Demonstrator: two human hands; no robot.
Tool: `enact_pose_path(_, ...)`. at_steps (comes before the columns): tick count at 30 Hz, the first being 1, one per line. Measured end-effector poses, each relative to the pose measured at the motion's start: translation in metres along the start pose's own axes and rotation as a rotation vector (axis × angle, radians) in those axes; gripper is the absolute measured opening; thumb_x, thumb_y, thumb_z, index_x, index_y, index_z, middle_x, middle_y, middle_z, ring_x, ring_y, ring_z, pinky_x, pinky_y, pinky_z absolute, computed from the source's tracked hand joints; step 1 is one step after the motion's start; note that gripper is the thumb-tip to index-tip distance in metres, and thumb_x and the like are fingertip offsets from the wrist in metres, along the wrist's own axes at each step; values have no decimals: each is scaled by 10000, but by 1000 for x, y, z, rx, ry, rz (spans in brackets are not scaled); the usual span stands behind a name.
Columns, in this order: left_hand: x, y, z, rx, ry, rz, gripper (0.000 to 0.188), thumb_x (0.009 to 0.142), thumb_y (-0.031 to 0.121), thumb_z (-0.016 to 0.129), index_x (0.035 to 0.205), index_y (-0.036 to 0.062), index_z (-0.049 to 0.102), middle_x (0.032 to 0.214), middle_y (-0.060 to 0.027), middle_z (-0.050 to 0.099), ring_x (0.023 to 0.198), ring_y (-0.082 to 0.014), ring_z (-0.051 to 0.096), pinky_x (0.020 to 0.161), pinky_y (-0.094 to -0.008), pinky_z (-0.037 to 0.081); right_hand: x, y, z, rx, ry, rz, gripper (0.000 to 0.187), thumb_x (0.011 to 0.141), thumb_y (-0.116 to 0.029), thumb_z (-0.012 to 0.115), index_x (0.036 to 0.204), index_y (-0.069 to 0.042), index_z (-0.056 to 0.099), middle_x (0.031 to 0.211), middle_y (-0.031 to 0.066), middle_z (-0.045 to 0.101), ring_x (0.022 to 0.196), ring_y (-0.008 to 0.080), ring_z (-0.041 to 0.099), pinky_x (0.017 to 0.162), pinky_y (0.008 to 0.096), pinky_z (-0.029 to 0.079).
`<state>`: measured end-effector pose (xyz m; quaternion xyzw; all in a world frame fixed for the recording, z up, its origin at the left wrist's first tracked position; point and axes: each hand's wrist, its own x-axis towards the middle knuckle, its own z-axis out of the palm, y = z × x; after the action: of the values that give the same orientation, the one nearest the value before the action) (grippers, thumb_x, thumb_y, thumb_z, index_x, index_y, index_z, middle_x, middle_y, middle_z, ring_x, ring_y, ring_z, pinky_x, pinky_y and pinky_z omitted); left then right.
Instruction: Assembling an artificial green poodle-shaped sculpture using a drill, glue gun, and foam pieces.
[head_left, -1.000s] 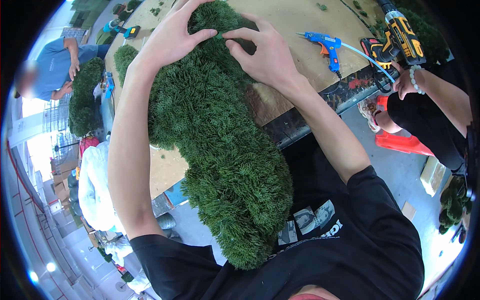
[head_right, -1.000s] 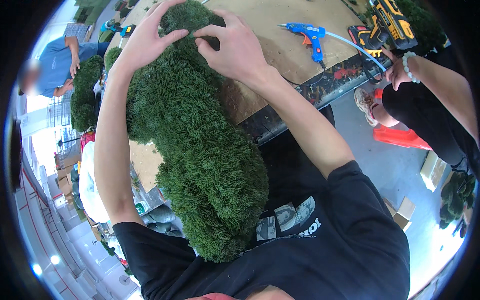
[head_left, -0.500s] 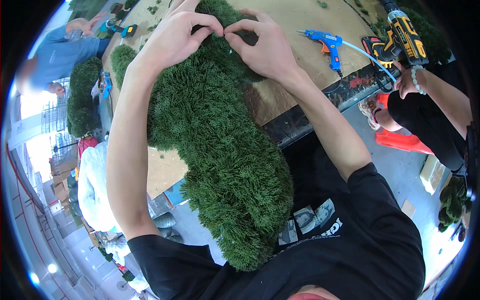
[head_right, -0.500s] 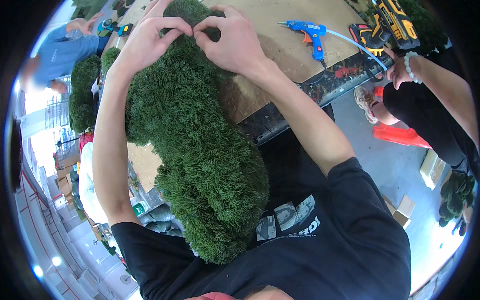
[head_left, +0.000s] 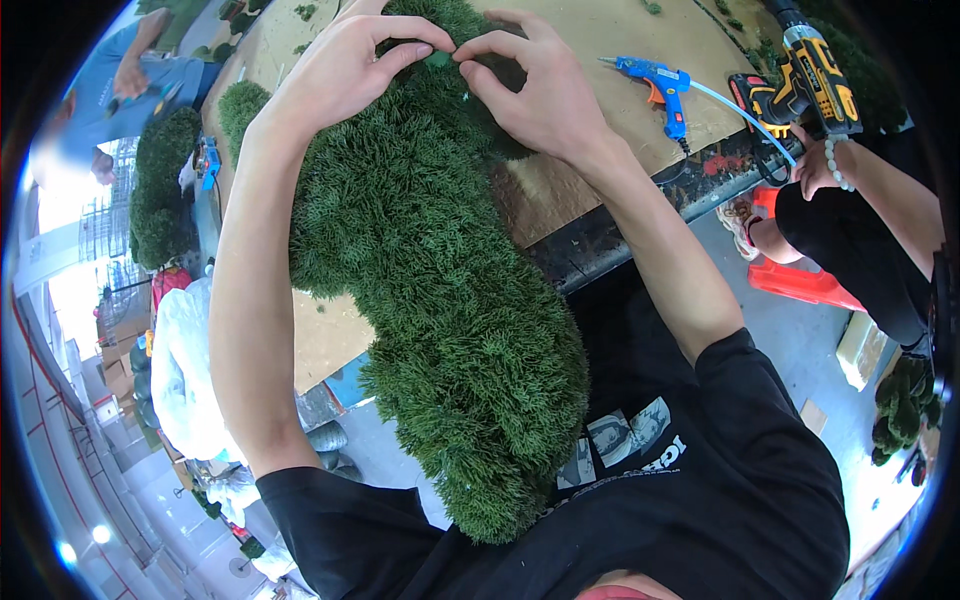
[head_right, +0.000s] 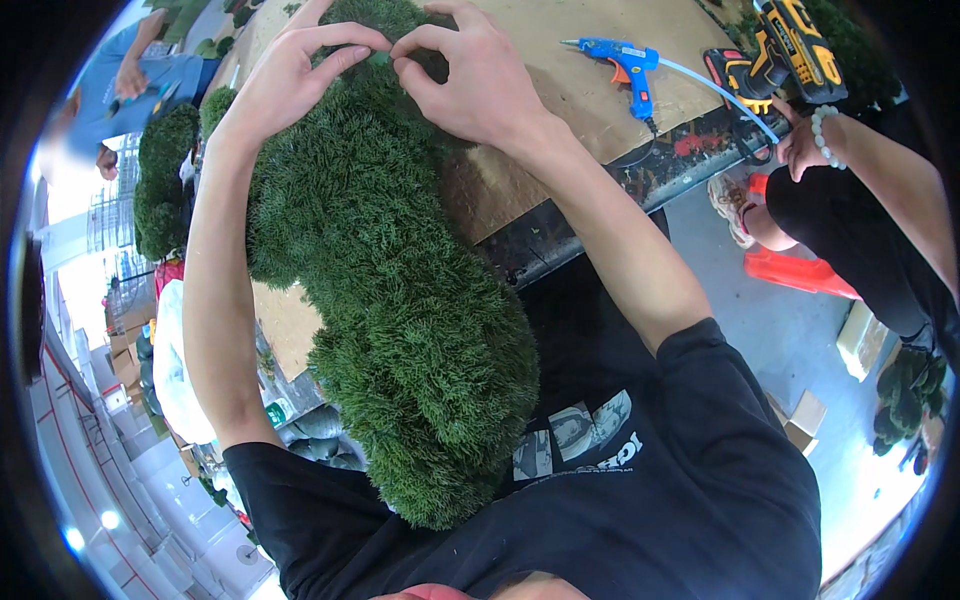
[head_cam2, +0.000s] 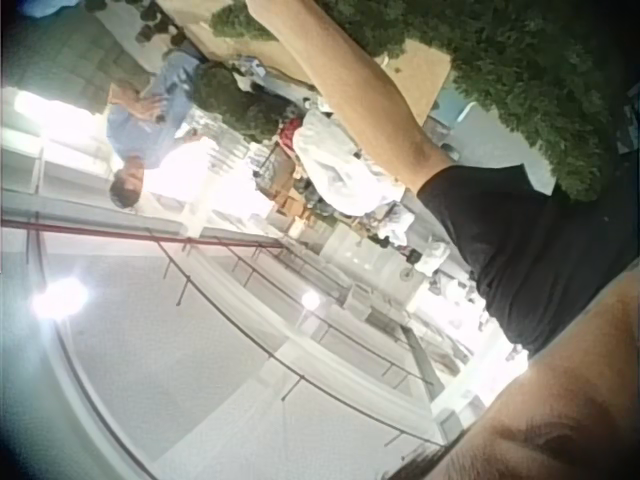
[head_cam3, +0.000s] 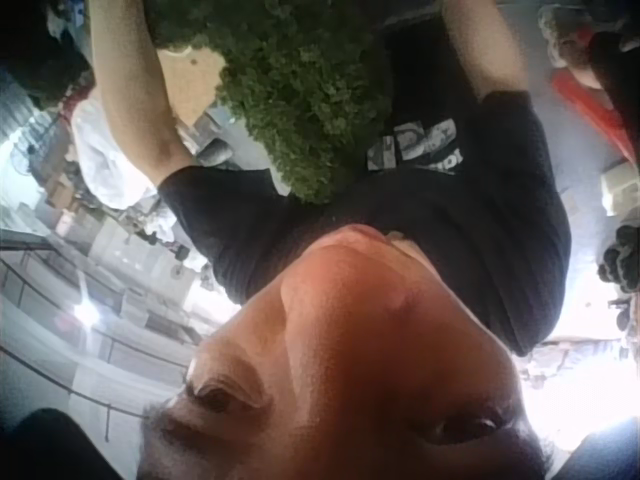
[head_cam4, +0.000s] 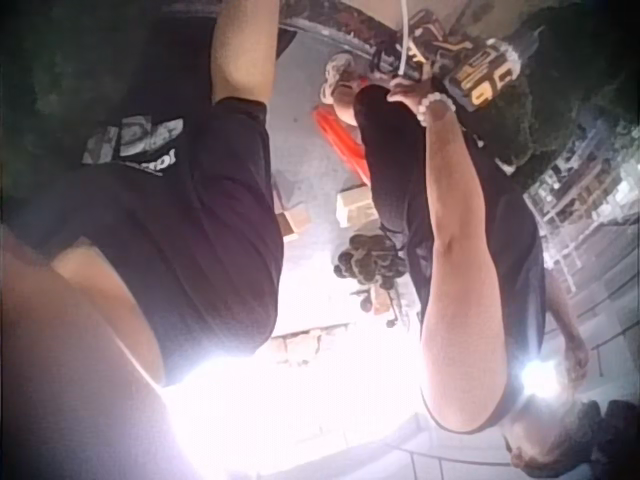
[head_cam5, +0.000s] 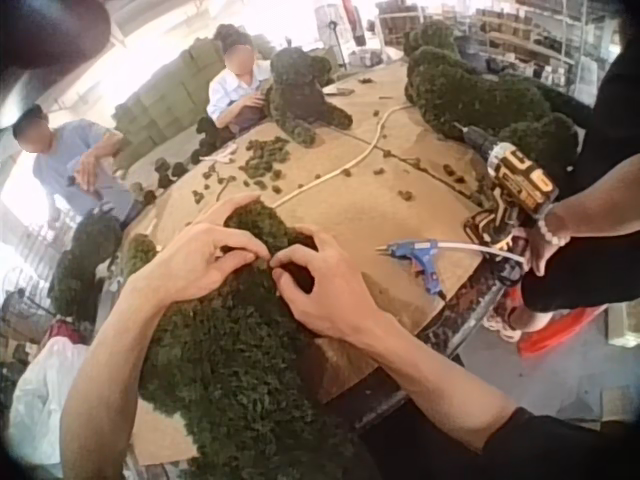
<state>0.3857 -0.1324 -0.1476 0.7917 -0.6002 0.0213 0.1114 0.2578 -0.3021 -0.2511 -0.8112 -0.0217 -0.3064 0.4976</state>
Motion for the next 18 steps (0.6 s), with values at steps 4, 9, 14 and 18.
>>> enact_pose_path(4, 3, 1, 0, 29, -22, -21, 174, 984, 164, 667, 1127, 129, 760, 1406, -140, 594, 1296, -343, 557, 1081, -424, 434, 4, 4, -3, -8, 26, -94, 205, 907, -178, 710, 1017, -7, 730, 1274, 326, 598, 1129, 440, 615, 960, 490, 501)
enact_pose_path(9, -3, -3, -1, 36, 43, 9, 176, 983, 172, 673, 1132, 148, 762, 1399, -126, 603, 1303, -326, 559, 1061, -422, 451, -11, 0, -42, -132, -79, -151, 312, 919, -230, 741, 1201, -97, 733, 1406, 192, 607, 1278, 305, 607, 1064, 392, 487)
enact_pose_path(14, 0, 5, 0, -58, 58, -119, 145, 976, 161, 678, 1089, 124, 761, 1407, -123, 603, 1313, -328, 551, 1055, -416, 452, -76, 29, -136, 116, -93, 387, 230, 990, -105, 687, 1189, 10, 696, 1041, 52, 728, 962, 105, 672, 865, 268, 527)
enact_pose_path(18, -10, 0, 7, -61, 120, -81, 128, 950, 136, 697, 1058, 93, 751, 1436, -126, 594, 1356, -334, 525, 1087, -415, 438, -133, 70, -207, -84, 4, 635, 191, 1007, -138, 686, 1109, 24, 686, 948, 34, 700, 851, 72, 643, 734, 224, 516)
